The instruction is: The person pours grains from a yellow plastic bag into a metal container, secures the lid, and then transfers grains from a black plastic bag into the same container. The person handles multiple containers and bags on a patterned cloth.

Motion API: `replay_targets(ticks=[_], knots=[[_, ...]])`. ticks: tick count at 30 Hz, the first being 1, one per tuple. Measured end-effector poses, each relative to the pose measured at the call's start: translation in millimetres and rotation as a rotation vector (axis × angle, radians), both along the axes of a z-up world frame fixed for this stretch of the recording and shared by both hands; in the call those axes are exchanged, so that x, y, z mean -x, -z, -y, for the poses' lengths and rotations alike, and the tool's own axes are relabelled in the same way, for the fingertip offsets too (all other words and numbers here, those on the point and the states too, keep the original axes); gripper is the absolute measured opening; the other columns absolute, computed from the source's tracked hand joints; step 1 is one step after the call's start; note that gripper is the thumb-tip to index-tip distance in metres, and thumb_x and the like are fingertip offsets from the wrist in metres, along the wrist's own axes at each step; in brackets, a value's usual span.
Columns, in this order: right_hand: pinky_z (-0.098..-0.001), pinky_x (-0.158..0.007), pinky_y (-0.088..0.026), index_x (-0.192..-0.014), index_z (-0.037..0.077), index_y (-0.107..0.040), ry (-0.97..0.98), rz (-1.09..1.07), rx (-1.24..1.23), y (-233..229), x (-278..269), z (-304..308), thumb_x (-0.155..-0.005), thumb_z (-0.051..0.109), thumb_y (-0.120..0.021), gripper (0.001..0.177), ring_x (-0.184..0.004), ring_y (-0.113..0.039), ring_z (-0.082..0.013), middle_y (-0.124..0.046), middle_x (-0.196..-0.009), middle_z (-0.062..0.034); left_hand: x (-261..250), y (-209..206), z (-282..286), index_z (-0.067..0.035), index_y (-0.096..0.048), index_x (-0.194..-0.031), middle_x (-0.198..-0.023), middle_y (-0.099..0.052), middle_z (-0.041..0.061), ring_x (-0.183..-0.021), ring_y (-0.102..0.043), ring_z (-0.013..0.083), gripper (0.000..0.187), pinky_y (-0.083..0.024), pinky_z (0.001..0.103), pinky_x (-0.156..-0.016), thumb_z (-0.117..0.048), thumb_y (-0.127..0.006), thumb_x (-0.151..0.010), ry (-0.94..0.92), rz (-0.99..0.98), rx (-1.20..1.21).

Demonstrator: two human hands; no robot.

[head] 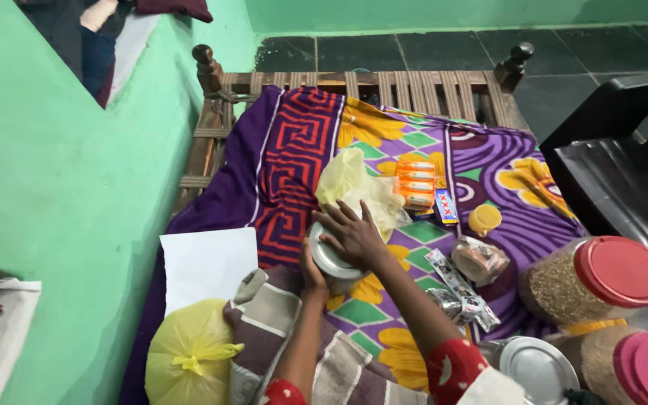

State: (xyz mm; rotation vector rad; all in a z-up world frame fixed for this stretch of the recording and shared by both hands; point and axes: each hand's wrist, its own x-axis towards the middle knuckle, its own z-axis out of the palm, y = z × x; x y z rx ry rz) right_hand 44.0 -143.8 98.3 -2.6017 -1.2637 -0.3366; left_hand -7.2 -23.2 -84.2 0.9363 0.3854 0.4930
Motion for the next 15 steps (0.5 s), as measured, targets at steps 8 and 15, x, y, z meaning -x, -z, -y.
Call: replay_targets(ticks=[8, 15], knots=[[-0.0593, -0.095, -0.043, -0.143, 0.018, -0.055, 0.540, -0.146, -0.245, -10, 38, -2, -0.100, 0.049, -0.050, 0.052, -0.122, -0.056, -0.0328, -0.061, -0.132, -0.0121, 12, -53, 16, 0.001, -0.056, -0.142, -0.146, -0.058, 0.018, -0.134, -0.055, 0.0287, 0.053, -0.040, 0.040, -0.115, -0.034, -0.041, -0.105, -0.031, 0.187, -0.110], [-0.0640, -0.094, -0.042, -0.139, 0.017, -0.054, 0.836, -0.262, -0.292, 4, 47, -10, -0.101, 0.048, -0.051, 0.049, -0.125, -0.056, -0.0331, -0.060, -0.134, -0.0102, 28, -75, 8, 0.002, -0.055, -0.142, -0.144, -0.057, 0.016, -0.132, -0.054, 0.0268, 0.047, -0.040, 0.039, -0.113, -0.021, -0.052, -0.101, -0.003, 0.170, -0.231]])
